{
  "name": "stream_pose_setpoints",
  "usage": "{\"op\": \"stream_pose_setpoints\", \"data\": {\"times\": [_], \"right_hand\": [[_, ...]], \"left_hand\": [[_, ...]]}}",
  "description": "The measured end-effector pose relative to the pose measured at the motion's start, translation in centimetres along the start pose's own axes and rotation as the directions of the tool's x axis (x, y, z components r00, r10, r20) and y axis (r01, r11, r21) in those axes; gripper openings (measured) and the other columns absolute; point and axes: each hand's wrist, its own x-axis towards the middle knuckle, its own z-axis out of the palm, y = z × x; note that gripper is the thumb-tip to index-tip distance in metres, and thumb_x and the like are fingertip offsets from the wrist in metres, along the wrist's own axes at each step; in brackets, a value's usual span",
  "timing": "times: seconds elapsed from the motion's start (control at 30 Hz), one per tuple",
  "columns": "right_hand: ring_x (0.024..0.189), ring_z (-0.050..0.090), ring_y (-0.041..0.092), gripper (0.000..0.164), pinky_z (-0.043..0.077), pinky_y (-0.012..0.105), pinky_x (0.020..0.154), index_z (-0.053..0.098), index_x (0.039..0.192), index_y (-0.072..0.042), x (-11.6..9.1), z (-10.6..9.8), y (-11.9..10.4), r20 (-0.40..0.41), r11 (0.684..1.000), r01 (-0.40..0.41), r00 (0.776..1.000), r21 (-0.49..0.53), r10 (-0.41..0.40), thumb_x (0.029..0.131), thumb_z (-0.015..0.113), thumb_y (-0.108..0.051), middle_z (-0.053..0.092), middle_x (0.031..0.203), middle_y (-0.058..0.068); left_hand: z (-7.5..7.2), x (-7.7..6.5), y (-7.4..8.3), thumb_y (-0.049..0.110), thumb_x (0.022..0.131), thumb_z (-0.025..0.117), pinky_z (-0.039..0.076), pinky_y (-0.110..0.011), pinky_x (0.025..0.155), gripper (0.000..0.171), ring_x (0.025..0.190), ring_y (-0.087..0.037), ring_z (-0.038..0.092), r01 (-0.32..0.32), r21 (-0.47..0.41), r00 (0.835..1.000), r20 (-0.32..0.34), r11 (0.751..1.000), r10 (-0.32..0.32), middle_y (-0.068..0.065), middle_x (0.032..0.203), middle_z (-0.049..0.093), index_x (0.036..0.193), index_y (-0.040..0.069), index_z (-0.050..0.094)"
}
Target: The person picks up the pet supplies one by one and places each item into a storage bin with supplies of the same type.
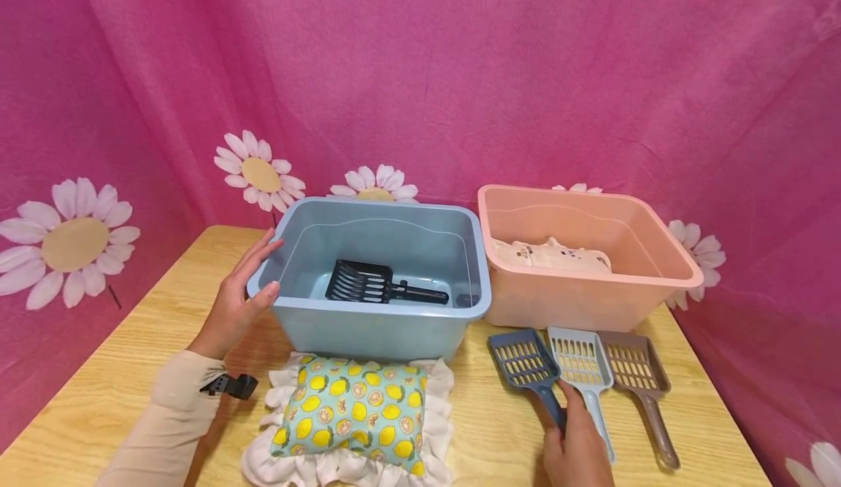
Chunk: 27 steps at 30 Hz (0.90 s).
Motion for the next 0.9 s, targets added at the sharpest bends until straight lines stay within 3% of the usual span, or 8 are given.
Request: {"op": "stream_pose_setpoints", "data": {"times": [0.13, 0.33, 0.43, 0.63, 0.77, 0.9], "right_hand": [[0.088, 0.064, 0.04, 0.052, 0.049, 0.056, 0.072, 0.044, 0.133, 0.004, 0.1, -0.1, 0.1, -0.032, 1.0, -0.015, 0.999, -0.007, 0.015, 0.083, 0.058, 0.0, 0.066, 0.097, 0.023], [0.093, 0.063, 0.039, 0.043, 0.05, 0.056, 0.076, 0.05, 0.13, 0.003, 0.4, -0.8, -0.1, 0.049, 0.995, -0.102, 0.994, -0.003, 0.102, 0.091, 0.058, -0.014, 0.064, 0.104, 0.024], [0.09, 0.064, 0.035, 0.042, 0.051, 0.053, 0.074, 0.052, 0.131, 0.001, 0.3, -1.1, -0.2, 0.05, 0.994, -0.113, 0.992, 0.001, 0.113, 0.093, 0.058, -0.016, 0.065, 0.102, 0.022], [0.072, 0.056, 0.018, 0.039, 0.046, 0.039, 0.062, 0.058, 0.127, -0.005, 0.2, -1.3, -0.4, -0.051, 0.993, -0.114, 0.992, -0.016, 0.113, 0.091, 0.063, -0.017, 0.064, 0.085, 0.007], [0.075, 0.06, 0.018, 0.035, 0.048, 0.04, 0.064, 0.063, 0.121, -0.009, 0.0, -1.4, -0.5, -0.139, 0.993, -0.116, 0.984, -0.008, 0.113, 0.088, 0.067, -0.018, 0.068, 0.087, 0.009], [0.073, 0.059, 0.006, 0.032, 0.047, 0.024, 0.061, 0.066, 0.118, -0.011, -0.2, -1.5, -0.5, -0.21, 0.995, -0.096, 0.973, 0.018, 0.097, 0.087, 0.069, -0.018, 0.07, 0.09, 0.009]], "left_hand": [[0.1, 0.1, -0.2, 0.029, 0.087, 0.061, 0.042, -0.06, 0.094, 0.066, 0.144, -0.027, 0.023, -0.007, -0.025, 1.0, -0.014, 1.0, 0.007, 0.008, 0.159, 0.02, 0.148, 0.02, 0.038], [0.2, 0.1, -0.4, 0.026, 0.087, 0.059, 0.042, -0.06, 0.094, 0.065, 0.144, -0.027, 0.023, -0.016, -0.039, 1.0, -0.023, 0.999, 0.015, 0.005, 0.159, 0.021, 0.148, 0.019, 0.038], [0.3, 0.1, -0.3, 0.026, 0.087, 0.059, 0.043, -0.059, 0.094, 0.065, 0.144, -0.026, 0.023, -0.018, -0.042, 0.999, -0.027, 0.999, 0.017, 0.006, 0.159, 0.021, 0.148, 0.019, 0.038], [0.5, -0.1, -0.3, 0.028, 0.087, 0.058, 0.041, -0.061, 0.096, 0.062, 0.144, -0.025, 0.022, -0.004, -0.046, 1.0, -0.026, 0.999, 0.002, 0.006, 0.159, 0.02, 0.146, 0.018, 0.04], [0.6, -0.2, -0.4, 0.03, 0.088, 0.056, 0.038, -0.062, 0.098, 0.061, 0.145, -0.023, 0.02, 0.007, -0.047, 1.0, -0.024, 0.999, -0.008, 0.008, 0.16, 0.018, 0.145, 0.02, 0.04], [0.5, -0.3, -0.4, 0.031, 0.089, 0.056, 0.036, -0.063, 0.1, 0.06, 0.145, -0.02, 0.018, 0.016, -0.051, 1.0, -0.022, 0.999, -0.017, 0.011, 0.16, 0.017, 0.145, 0.021, 0.039]]}}
